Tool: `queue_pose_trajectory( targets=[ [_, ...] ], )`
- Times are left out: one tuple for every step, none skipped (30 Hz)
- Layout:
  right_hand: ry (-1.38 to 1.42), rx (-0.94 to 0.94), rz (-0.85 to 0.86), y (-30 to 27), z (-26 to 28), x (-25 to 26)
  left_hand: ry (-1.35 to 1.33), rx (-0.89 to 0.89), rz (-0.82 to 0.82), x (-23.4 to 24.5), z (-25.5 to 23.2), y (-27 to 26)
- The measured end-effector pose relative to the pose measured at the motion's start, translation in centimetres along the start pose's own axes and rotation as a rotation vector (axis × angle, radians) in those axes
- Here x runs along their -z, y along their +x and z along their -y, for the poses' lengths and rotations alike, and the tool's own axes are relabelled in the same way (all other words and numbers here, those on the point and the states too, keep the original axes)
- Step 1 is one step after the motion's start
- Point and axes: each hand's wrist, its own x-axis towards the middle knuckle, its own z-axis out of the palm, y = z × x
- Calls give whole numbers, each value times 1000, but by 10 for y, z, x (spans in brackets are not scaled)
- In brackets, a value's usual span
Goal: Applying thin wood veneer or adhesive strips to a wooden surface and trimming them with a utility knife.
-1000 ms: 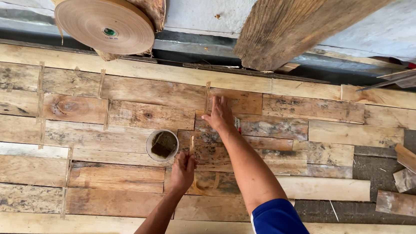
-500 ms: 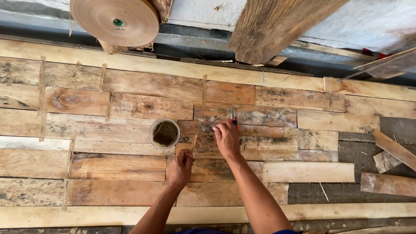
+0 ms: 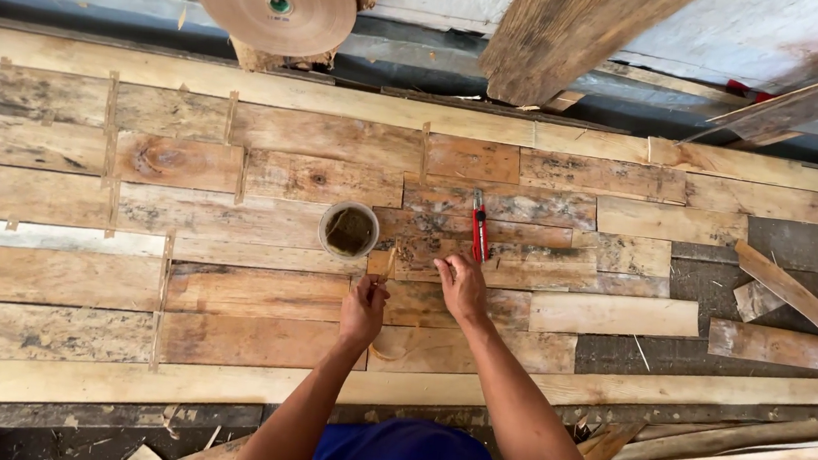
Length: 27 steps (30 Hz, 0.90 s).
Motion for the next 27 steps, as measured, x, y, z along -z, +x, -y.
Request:
queue_pose_trajectory(
  targets=[
    [-4, 0, 5, -5, -1, -5, -4, 5, 0, 2, 4, -1],
    [11, 90, -27, -8, -2, -9, -2, -6, -17, 5, 8, -1],
    [27, 180, -59, -11, -3, -14, 0, -16, -34, 7, 11, -1],
    [28, 184, -56, -13, -1, -19, -1, -15, -38, 11, 13, -3],
    [43, 159, -27, -15, 0, -24, -9, -19, -64, 14, 15, -4],
    [59, 131, -1, -17, 1, -29, -15, -25, -87, 18, 16, -5],
    [60, 132, -1, -18, 3, -32, -14, -25, -89, 20, 18, -7],
    [67, 138, 2, -19, 5, -35, -20, -14, -98, 22, 19, -7],
    [74, 143, 4, -19, 6, -38, -25, -3, -107, 24, 20, -7],
    [74, 144, 4, -20, 8, -40, -26, -3, -108, 25, 16, -8],
    [64, 95, 62, -21, 10, -41, -3, 9, -102, 26, 12, -10],
    [55, 45, 123, -22, 11, -43, 20, 24, -98, 26, 8, -12],
    [55, 46, 125, -23, 12, -41, 20, 26, -100, 25, 4, -13],
    [56, 40, 135, -24, 14, -40, 28, 13, -102, 25, -1, -15],
    [57, 34, 145, -25, 15, -40, 35, -1, -104, 25, -6, -16],
    [61, 33, 148, -26, 14, -40, 39, 2, -106, 25, -7, -17],
    [67, 62, 129, -28, 12, -40, 20, -9, -111, 24, -8, -18],
    [74, 88, 106, -29, 8, -39, 2, -22, -113, 22, -9, -18],
    [79, 86, 106, -31, 6, -39, 7, -22, -112, 21, -9, -18],
    [99, 70, 122, -31, 4, -39, 5, -7, -110, 21, -9, -18],
    [119, 53, 138, -32, 2, -39, 3, 8, -108, 20, -10, -18],
    [124, 49, 142, -34, 1, -39, 9, 13, -107, 18, -9, -18],
    [138, 54, 145, -36, 0, -38, 12, 40, -104, 16, -9, -19],
    [152, 63, 148, -36, 0, -38, 14, 65, -104, 15, -8, -19],
    [158, 64, 152, -38, 2, -36, 19, 69, -108, 12, -4, -21],
    [179, 12, 199, -37, 5, -35, 10, 66, -115, 9, -1, -20],
    [201, -40, 247, -36, 8, -33, 0, 63, -122, 8, 2, -19]
  ],
)
